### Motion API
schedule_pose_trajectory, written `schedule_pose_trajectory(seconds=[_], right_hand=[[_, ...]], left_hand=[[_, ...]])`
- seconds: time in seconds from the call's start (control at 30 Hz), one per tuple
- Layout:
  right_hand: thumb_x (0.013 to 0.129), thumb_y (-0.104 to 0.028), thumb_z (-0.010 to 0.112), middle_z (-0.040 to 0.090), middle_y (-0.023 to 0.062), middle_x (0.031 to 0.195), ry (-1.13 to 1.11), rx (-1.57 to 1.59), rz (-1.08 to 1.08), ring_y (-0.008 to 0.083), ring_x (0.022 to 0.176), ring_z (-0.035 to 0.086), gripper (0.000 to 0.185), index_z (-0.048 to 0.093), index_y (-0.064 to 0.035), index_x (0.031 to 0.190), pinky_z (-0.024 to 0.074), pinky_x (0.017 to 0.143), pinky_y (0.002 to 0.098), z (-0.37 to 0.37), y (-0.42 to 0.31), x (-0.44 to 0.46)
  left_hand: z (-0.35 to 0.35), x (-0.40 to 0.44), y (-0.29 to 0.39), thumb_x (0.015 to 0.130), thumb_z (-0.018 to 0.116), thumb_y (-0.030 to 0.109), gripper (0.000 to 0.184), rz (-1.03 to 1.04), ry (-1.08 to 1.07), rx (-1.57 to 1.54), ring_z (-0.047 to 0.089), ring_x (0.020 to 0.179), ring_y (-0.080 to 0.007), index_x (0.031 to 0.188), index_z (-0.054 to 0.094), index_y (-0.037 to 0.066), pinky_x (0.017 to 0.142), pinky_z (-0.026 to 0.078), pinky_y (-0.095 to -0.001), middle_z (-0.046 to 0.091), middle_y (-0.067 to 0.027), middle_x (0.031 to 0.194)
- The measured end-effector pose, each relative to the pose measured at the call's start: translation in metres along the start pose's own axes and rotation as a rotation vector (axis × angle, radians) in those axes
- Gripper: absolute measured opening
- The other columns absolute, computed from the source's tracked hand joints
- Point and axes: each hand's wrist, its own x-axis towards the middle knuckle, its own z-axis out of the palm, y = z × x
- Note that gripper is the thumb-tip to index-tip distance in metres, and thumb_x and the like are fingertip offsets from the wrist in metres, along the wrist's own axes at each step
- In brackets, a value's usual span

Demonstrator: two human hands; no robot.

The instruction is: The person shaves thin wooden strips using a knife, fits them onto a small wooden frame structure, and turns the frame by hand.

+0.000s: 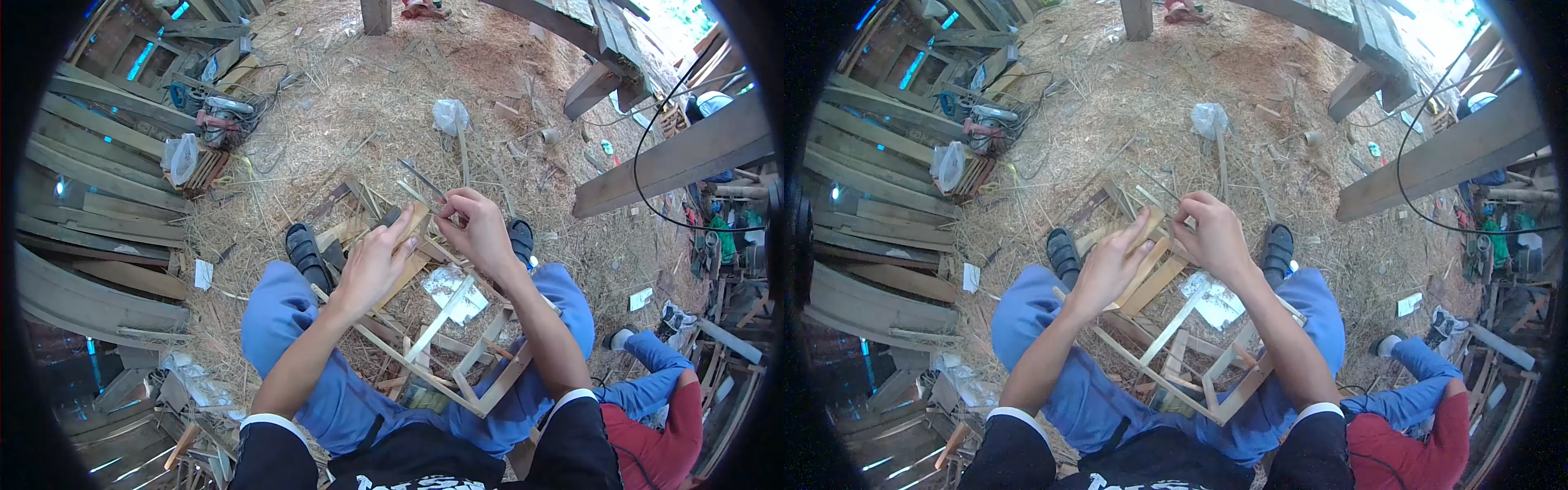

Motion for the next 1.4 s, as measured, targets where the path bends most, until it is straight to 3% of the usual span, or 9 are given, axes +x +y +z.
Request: schedule_pose_trajectory(seconds=[0.07,0.17,0.3,0.47,0.67,0.77,0.9,0.97,1.4], right_hand=[[0.082,-0.005,0.080,0.070,0.0118,0.111,0.005,0.008,-0.005,0.0194,0.077,0.066,0.016,0.068,0.0029,0.088,0.0532,0.069,0.0328,-0.001,0.002,0.000],[0.082,-0.008,0.077,0.071,0.0153,0.109,0.012,0.008,-0.007,0.0346,0.095,0.072,0.013,0.069,0.0006,0.088,0.0564,0.081,0.0408,-0.003,0.000,0.000],[0.082,-0.008,0.077,0.071,0.0154,0.109,0.014,0.019,0.018,0.0354,0.096,0.071,0.013,0.069,0.0007,0.088,0.0562,0.082,0.0417,-0.006,-0.001,0.000],[0.082,-0.009,0.076,0.071,0.0162,0.108,0.002,-0.012,0.033,0.0366,0.097,0.071,0.013,0.068,0.0001,0.087,0.0562,0.083,0.0421,-0.006,0.004,0.000],[0.082,-0.010,0.076,0.071,0.0154,0.109,0.026,-0.019,0.026,0.0371,0.097,0.071,0.014,0.066,-0.0005,0.085,0.0570,0.082,0.0436,-0.001,0.004,-0.003],[0.082,-0.007,0.079,0.070,0.0111,0.106,0.073,-0.045,-0.026,0.0220,0.073,0.066,0.016,0.066,0.0021,0.085,0.0533,0.068,0.0344,0.002,0.005,-0.003],[0.083,-0.009,0.078,0.070,0.0114,0.110,0.080,-0.055,-0.025,0.0274,0.082,0.069,0.015,0.067,0.0000,0.086,0.0555,0.073,0.0378,0.003,0.000,-0.005],[0.085,-0.013,0.076,0.071,0.0122,0.113,0.064,-0.070,-0.001,0.0346,0.095,0.072,0.014,0.068,-0.0019,0.087,0.0577,0.081,0.0428,0.003,-0.004,-0.005],[0.081,-0.012,0.078,0.068,0.0068,0.114,0.201,-0.380,-0.251,0.0256,0.097,0.070,0.011,0.069,-0.0074,0.086,0.0592,0.073,0.0388,0.025,-0.008,-0.014]], left_hand=[[0.001,0.002,-0.001,0.104,0.059,0.029,0.057,0.001,0.005,-0.012,0.067,0.089,-0.0415,0.158,0.043,0.015,0.082,0.051,-0.0499,0.064,-0.0227,0.090],[0.003,0.002,-0.003,0.104,0.058,0.029,0.057,0.001,0.002,-0.020,0.066,0.089,-0.0412,0.158,0.043,0.015,0.083,0.051,-0.0494,0.064,-0.0225,0.089],[-0.003,0.005,0.006,0.104,0.059,0.025,0.058,-0.053,-0.067,-0.025,0.067,0.102,-0.0423,0.157,0.043,0.008,0.091,0.051,-0.0453,0.068,-0.0278,0.107],[0.002,0.005,0.004,0.105,0.058,0.028,0.057,-0.013,-0.030,-0.023,0.066,0.093,-0.0416,0.157,0.043,0.011,0.086,0.051,-0.0480,0.065,-0.0248,0.095],[0.004,0.005,0.001,0.106,0.057,0.030,0.057,-0.011,-0.033,-0.012,0.066,0.089,-0.0418,0.158,0.043,0.013,0.084,0.051,-0.0497,0.064,-0.0234,0.090],[-0.001,0.005,0.007,0.105,0.059,0.027,0.057,-0.043,-0.057,-0.020,0.067,0.096,-0.0421,0.157,0.044,0.010,0.088,0.051,-0.0472,0.067,-0.0269,0.100],[-0.006,0.002,0.013,0.104,0.060,0.026,0.058,-0.072,-0.061,0.003,0.067,0.103,-0.0428,0.157,0.043,0.010,0.092,0.051,-0.0461,0.068,-0.0295,0.108],[0.000,0.001,0.005,0.105,0.058,0.029,0.057,-0.018,-0.020,0.014,0.067,0.095,-0.0429,0.157,0.043,0.013,0.086,0.052,-0.0491,0.066,-0.0263,0.097],[-0.003,-0.003,0.003,0.105,0.058,0.028,0.056,-0.037,-0.017,0.041,0.068,0.091,-0.0446,0.157,0.043,0.015,0.082,0.054,-0.0520,0.066,-0.0256,0.095]])
